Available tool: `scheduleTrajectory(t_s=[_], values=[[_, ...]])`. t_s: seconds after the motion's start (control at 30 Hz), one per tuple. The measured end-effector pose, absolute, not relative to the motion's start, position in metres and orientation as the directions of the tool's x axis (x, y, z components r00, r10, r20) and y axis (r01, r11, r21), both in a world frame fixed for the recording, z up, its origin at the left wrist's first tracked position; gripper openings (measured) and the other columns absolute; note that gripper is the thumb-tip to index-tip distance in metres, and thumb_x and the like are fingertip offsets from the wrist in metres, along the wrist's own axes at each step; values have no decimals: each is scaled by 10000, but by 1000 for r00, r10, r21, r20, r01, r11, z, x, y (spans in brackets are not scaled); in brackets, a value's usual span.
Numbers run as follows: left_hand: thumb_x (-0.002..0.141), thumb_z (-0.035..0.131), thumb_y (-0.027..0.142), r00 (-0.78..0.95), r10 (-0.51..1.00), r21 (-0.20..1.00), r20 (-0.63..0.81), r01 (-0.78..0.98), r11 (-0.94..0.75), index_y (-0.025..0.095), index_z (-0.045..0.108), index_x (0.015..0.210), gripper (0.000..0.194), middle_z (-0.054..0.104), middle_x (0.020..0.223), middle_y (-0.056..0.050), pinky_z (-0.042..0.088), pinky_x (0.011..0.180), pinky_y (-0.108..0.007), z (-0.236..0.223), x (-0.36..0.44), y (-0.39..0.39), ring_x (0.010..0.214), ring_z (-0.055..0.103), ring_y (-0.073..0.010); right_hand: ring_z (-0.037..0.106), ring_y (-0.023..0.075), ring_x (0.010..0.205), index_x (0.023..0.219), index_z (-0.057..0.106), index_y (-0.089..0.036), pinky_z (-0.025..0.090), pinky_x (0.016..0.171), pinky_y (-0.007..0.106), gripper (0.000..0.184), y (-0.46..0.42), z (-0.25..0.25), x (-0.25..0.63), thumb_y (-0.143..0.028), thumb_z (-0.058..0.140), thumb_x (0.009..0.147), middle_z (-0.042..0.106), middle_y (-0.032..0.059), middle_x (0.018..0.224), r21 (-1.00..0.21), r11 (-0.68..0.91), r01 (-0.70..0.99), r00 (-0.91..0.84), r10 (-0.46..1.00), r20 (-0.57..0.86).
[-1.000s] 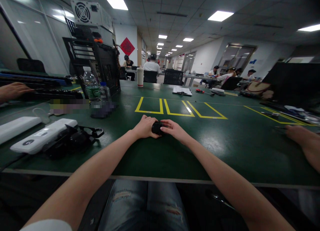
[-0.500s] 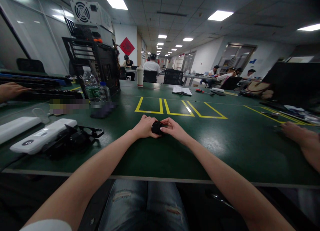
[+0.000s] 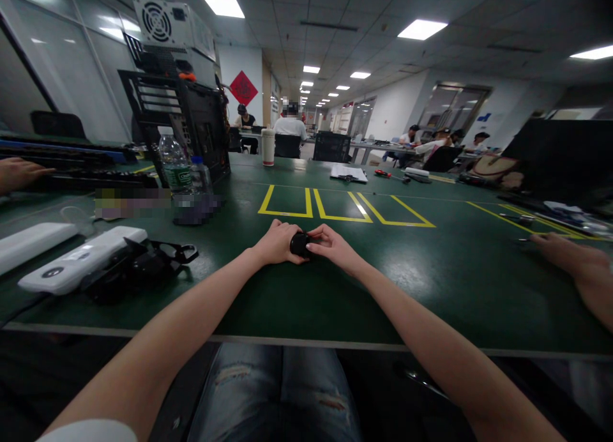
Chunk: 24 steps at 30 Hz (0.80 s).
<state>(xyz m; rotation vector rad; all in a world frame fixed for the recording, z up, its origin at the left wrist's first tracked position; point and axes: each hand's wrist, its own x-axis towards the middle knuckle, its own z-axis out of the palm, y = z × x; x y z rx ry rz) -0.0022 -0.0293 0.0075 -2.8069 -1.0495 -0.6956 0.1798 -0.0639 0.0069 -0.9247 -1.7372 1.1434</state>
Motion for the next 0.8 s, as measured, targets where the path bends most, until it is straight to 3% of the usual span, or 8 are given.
scheduleTrajectory(t_s=[0.17, 0.47, 0.63, 0.8], values=[[564, 606, 577, 663, 605, 96, 440, 636, -766, 162, 513, 923, 557, 594, 840, -53, 301, 741, -345, 6, -2, -27, 785, 546, -232, 530, 186, 965, 1024, 481, -199, 409, 866, 398, 397, -59, 4, 181, -287, 643, 672, 557, 52, 1005, -951, 253, 180, -355, 918, 177], [558, 628, 536, 661, 615, 102, 430, 642, -760, 165, 516, 904, 520, 593, 833, -51, 299, 741, -346, 6, -2, -28, 782, 549, -234, 553, 168, 919, 966, 478, -215, 437, 837, 376, 383, -66, 9, 182, -221, 674, 637, 546, 29, 998, -949, 277, 152, -414, 890, 194], [567, 607, 568, 663, 604, 88, 442, 638, -765, 163, 511, 933, 554, 592, 842, -55, 295, 741, -343, 5, -2, -27, 794, 547, -238, 552, 161, 897, 902, 493, -196, 433, 831, 366, 282, -63, 6, 180, -266, 642, 673, 560, 24, 939, -944, 309, 114, -387, 889, 244], [568, 602, 577, 664, 602, 79, 443, 640, -764, 160, 511, 935, 563, 592, 849, -59, 294, 746, -344, 5, -2, -27, 798, 547, -240, 532, 178, 965, 1011, 479, -186, 402, 879, 387, 390, -60, 6, 180, -261, 648, 667, 552, 54, 1005, -955, 249, 160, -358, 917, 179]])
